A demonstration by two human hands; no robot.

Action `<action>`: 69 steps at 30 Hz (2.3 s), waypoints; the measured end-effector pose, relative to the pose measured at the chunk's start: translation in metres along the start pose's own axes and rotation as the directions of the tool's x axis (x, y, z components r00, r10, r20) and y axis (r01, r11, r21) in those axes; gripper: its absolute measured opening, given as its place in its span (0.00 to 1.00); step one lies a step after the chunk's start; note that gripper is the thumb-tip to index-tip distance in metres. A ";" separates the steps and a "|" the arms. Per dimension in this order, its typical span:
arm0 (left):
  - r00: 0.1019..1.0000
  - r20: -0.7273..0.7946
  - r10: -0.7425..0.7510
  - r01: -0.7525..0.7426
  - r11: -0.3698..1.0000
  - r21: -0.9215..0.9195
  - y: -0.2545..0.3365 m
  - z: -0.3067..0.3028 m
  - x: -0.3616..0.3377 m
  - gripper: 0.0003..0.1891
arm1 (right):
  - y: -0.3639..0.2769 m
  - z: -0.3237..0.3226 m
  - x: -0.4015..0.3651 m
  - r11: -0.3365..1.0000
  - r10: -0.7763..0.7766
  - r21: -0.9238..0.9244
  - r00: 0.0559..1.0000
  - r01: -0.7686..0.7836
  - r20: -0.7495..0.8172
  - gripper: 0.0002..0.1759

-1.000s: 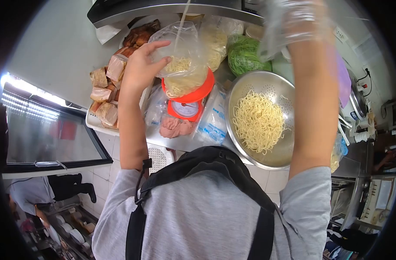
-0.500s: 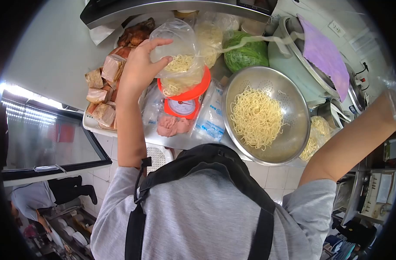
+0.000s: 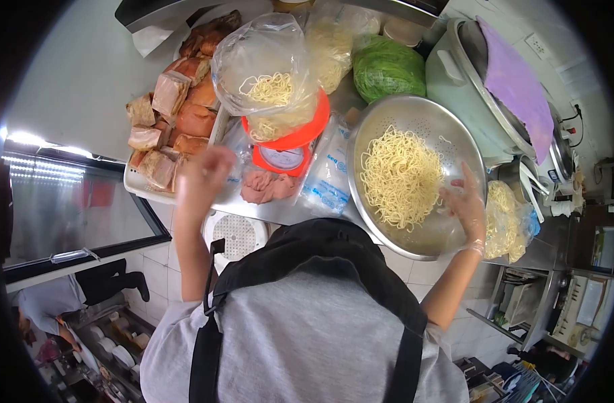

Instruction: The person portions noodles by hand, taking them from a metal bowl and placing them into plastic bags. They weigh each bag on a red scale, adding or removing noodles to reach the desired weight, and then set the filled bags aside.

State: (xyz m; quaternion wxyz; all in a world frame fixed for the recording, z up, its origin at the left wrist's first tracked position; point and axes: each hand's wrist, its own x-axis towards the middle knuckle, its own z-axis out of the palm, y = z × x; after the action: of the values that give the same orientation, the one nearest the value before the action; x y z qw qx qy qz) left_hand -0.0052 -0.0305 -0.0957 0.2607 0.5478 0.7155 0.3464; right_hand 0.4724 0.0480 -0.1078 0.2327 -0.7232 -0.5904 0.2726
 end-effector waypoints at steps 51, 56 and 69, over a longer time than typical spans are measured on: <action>0.966 0.240 0.101 -0.210 0.845 0.492 -0.043 0.147 0.424 0.30 | 0.032 -0.021 0.023 0.671 0.327 0.741 0.908 -0.029 -0.261 0.17; 0.918 0.172 0.356 -0.379 0.918 0.119 -0.058 0.127 0.428 0.33 | -0.009 -0.010 0.016 0.689 0.277 0.718 0.951 -0.097 -0.137 0.14; 0.818 -0.191 0.543 -0.315 0.701 0.640 0.028 0.126 0.338 0.36 | 0.008 -0.002 0.016 0.750 0.311 0.641 0.942 -0.164 -0.123 0.17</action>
State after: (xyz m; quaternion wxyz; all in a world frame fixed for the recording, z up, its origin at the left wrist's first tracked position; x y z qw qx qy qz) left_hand 0.0180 0.3262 -0.1503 -0.1474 0.6798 0.6704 0.2584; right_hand 0.4825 0.0621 -0.1132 0.4854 -0.7009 -0.3401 0.3968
